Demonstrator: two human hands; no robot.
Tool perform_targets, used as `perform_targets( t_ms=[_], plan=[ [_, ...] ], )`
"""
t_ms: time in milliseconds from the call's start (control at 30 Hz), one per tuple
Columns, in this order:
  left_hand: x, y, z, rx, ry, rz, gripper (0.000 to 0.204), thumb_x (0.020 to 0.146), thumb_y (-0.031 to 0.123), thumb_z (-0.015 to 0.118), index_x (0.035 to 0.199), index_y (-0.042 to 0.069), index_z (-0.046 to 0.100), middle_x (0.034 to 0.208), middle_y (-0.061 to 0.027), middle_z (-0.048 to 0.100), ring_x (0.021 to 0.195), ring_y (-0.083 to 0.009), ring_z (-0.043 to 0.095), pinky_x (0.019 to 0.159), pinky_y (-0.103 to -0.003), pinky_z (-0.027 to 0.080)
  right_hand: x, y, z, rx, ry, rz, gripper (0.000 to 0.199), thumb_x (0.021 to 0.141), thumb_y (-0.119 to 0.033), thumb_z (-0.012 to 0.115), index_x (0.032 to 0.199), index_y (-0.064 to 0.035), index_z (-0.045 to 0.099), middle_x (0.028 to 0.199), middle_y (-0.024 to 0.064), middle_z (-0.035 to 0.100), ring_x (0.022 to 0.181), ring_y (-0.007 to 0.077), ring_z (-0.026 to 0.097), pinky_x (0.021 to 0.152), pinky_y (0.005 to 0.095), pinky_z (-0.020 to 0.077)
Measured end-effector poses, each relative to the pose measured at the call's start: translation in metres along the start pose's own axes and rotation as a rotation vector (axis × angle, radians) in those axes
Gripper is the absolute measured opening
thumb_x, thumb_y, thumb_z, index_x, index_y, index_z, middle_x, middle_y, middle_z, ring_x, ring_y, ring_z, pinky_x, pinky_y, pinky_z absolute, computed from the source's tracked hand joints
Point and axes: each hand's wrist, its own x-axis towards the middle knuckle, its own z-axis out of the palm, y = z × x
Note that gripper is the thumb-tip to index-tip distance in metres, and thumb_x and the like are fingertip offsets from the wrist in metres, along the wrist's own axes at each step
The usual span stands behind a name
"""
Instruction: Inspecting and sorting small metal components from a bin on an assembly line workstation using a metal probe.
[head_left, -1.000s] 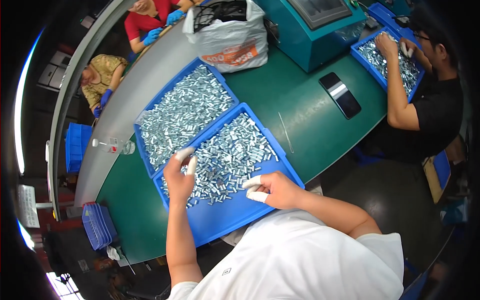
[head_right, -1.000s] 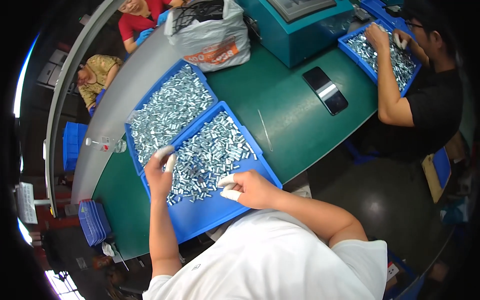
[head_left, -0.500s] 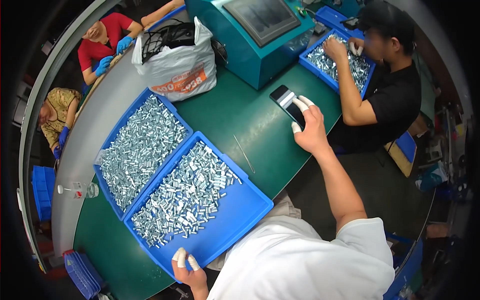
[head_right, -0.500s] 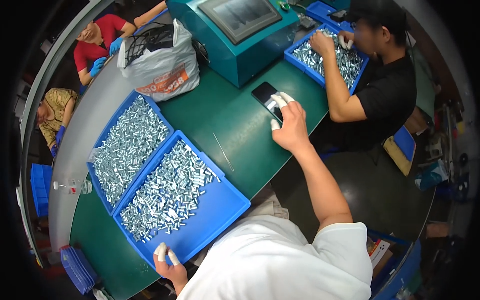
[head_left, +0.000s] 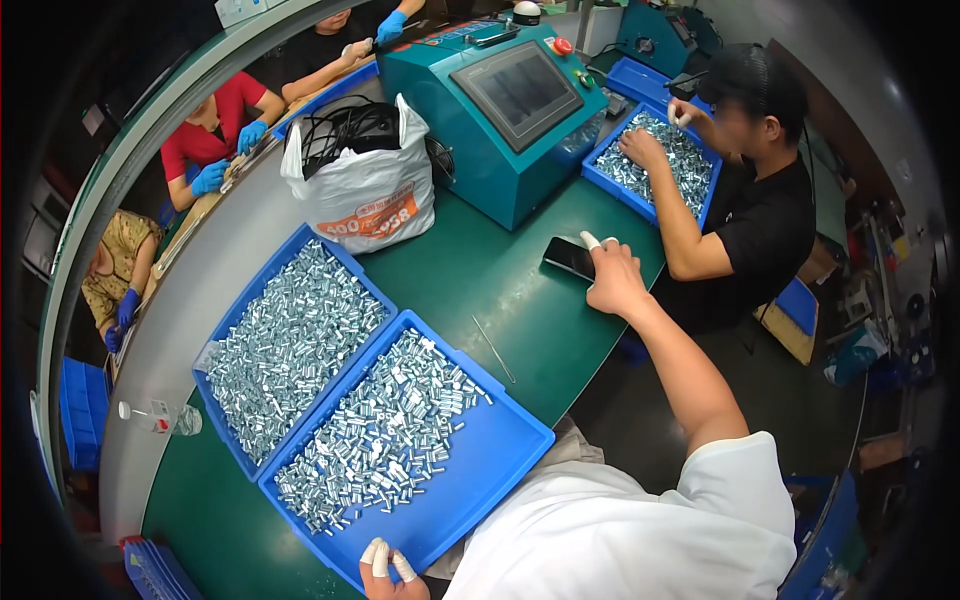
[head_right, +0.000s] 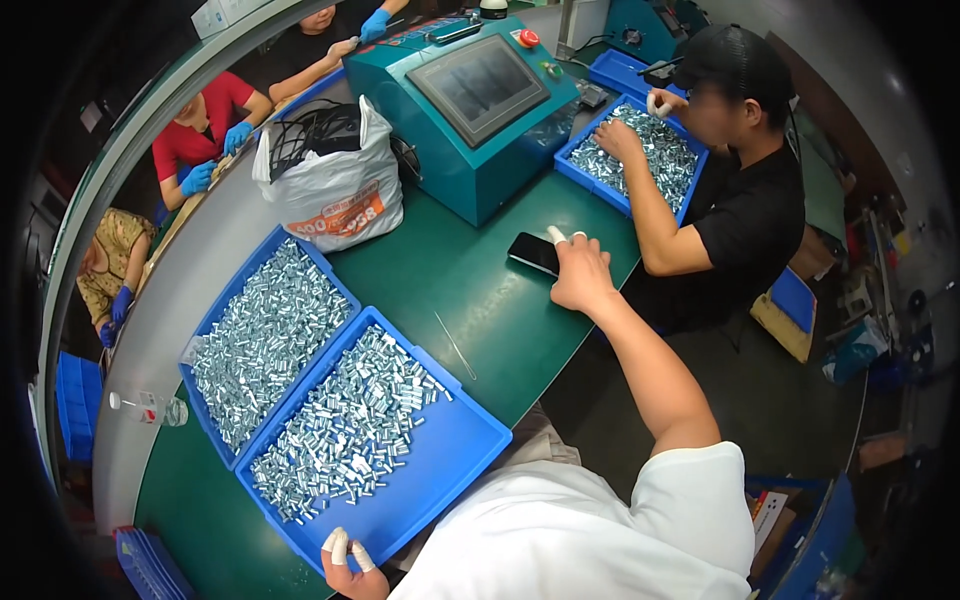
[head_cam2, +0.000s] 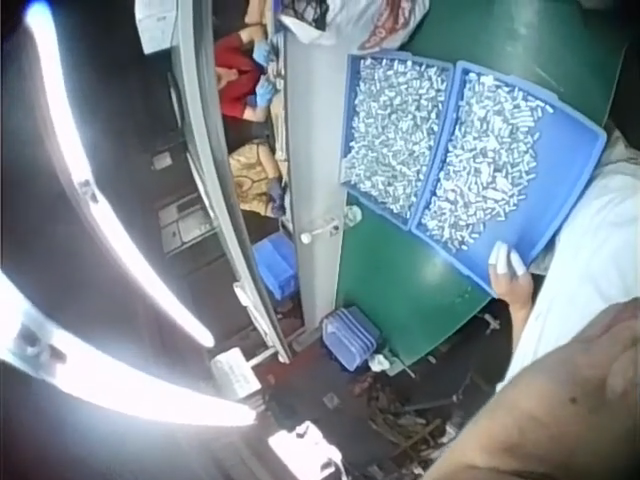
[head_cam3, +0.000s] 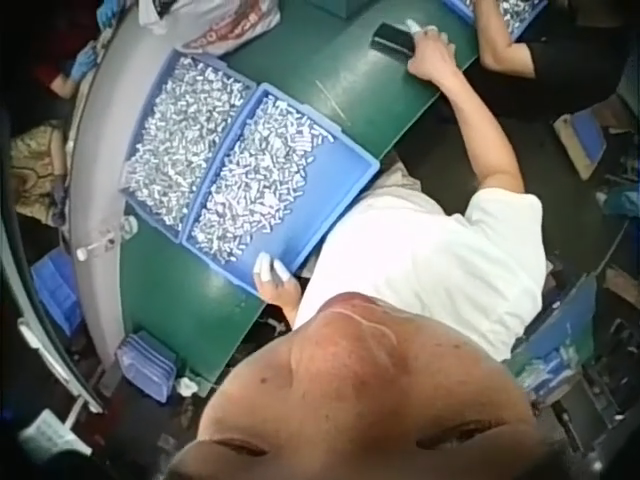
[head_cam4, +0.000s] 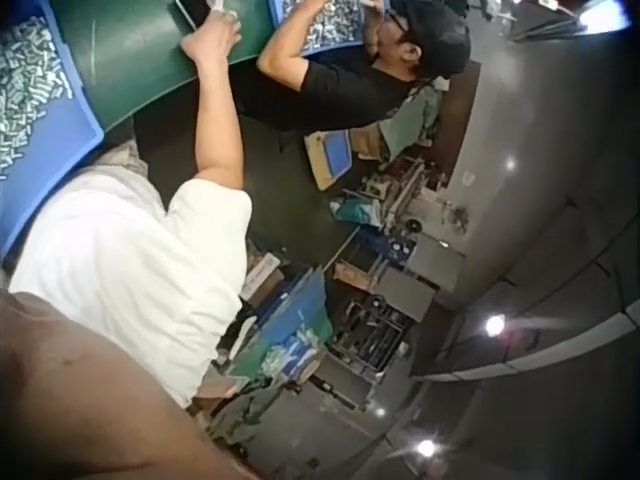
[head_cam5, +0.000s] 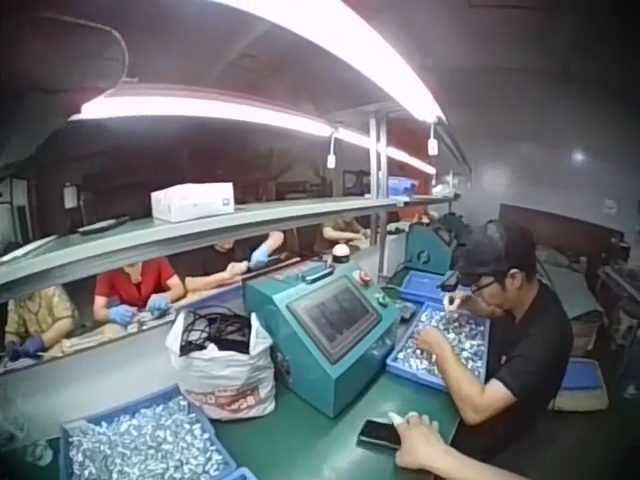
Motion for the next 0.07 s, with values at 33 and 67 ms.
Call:
perform_targets(
  t_ms=[33,67],
  plan=[
    [-0.014,-0.015,0.001,-0.073,-0.049,-0.068,0.030,0.093,0.007,0.067,0.123,0.003,0.063,0.115,-0.0217,0.066,0.094,-0.0347,0.068,0.080,-0.044,0.057,0.003,0.008,0.004,0.034,0.028,0.014,0.086,0.070,-0.003,0.066,0.153,-0.0077,0.042,0.126,0.0221,0.053,0.117,0.0420,0.052,0.098,0.0522,0.0440],
    [-0.020,-0.025,0.002,-0.143,-0.097,-0.137,0.033,0.091,0.002,0.066,0.124,-0.003,0.061,0.122,-0.0236,0.063,0.096,-0.0366,0.068,0.080,-0.043,0.058,0.007,0.013,0.006,0.068,0.055,0.025,0.088,0.071,-0.003,0.066,0.154,-0.0099,0.040,0.127,0.0215,0.053,0.117,0.0412,0.052,0.100,0.0530,0.0424]
  ],
)
